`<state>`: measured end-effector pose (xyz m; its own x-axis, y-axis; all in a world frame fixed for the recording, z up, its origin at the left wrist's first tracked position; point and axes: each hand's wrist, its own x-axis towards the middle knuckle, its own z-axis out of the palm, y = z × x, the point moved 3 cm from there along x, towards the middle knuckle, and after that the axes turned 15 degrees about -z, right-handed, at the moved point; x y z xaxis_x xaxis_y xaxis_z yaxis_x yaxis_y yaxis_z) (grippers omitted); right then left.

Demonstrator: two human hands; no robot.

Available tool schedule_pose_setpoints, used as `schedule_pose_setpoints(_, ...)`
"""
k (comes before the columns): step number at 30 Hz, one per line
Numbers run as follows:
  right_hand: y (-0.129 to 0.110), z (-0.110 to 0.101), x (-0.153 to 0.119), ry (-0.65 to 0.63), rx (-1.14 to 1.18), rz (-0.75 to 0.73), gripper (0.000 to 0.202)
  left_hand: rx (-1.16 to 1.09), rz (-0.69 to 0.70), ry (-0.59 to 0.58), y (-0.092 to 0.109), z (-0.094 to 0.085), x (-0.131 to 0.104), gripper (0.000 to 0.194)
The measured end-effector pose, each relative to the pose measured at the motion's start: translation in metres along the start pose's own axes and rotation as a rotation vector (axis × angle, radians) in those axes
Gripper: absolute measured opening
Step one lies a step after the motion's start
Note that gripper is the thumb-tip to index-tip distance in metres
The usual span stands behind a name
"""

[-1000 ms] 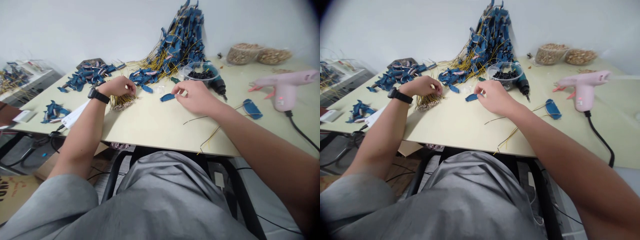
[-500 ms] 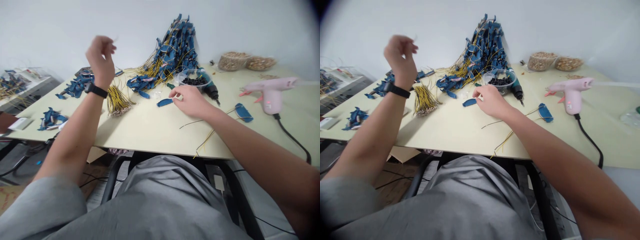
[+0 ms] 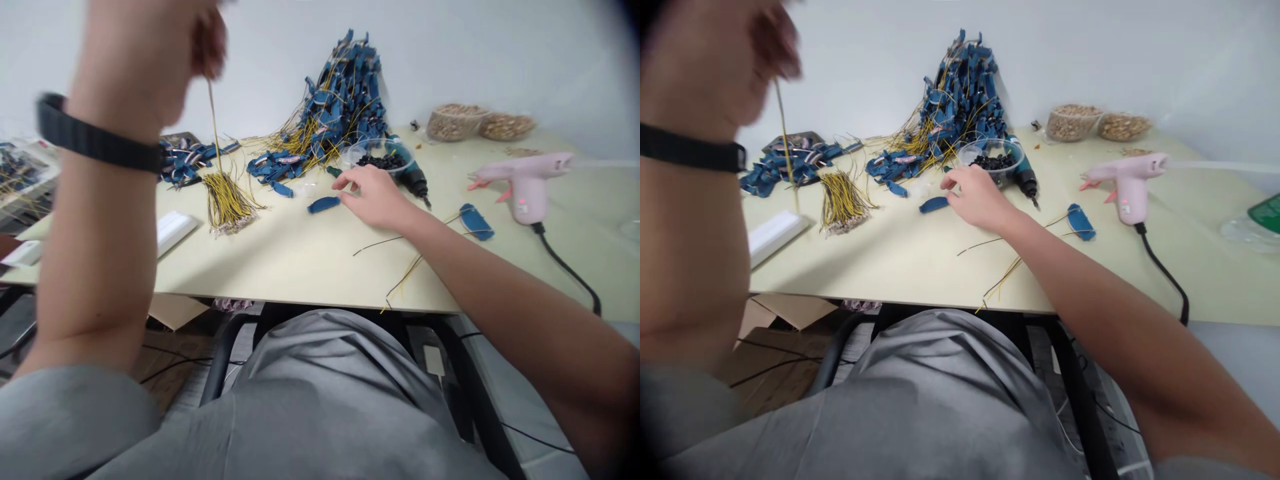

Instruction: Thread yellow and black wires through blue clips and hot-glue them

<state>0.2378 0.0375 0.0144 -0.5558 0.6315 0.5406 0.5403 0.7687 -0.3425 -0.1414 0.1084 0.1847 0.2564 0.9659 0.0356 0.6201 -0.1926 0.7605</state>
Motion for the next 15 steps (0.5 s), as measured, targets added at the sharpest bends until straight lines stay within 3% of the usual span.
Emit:
schedule_pose_setpoints(4, -0.006, -0.005, 0.002, 0.086, 0.212, 0.094, 0.015, -0.175, -0.008, 0.063, 0.032, 0.121, -0.045, 0.022)
schedule_pose_setpoints(6, -0.007, -0.006, 0.003, 0.120, 0.351, 0.131, 0.025, -0.210, -0.070, -0.065, 0.030, 0.174, -0.054, 0.032)
schedule_pose_setpoints(7, -0.007, -0.006, 0.003, 0.124, 0.406, 0.152, 0.029, -0.221, -0.089, -0.095, 0.025, 0.192, -0.055, 0.029)
schedule_pose_setpoints(10, -0.008, -0.006, 0.003, 0.096, 0.493, 0.203, 0.033, -0.201, -0.089, -0.162, 0.003, 0.215, -0.052, 0.019)
schedule_pose_setpoints(15, -0.011, -0.005, 0.001, 0.034, 0.511, 0.227, 0.031, -0.145, -0.052, -0.212, -0.022, 0.218, -0.047, 0.018)
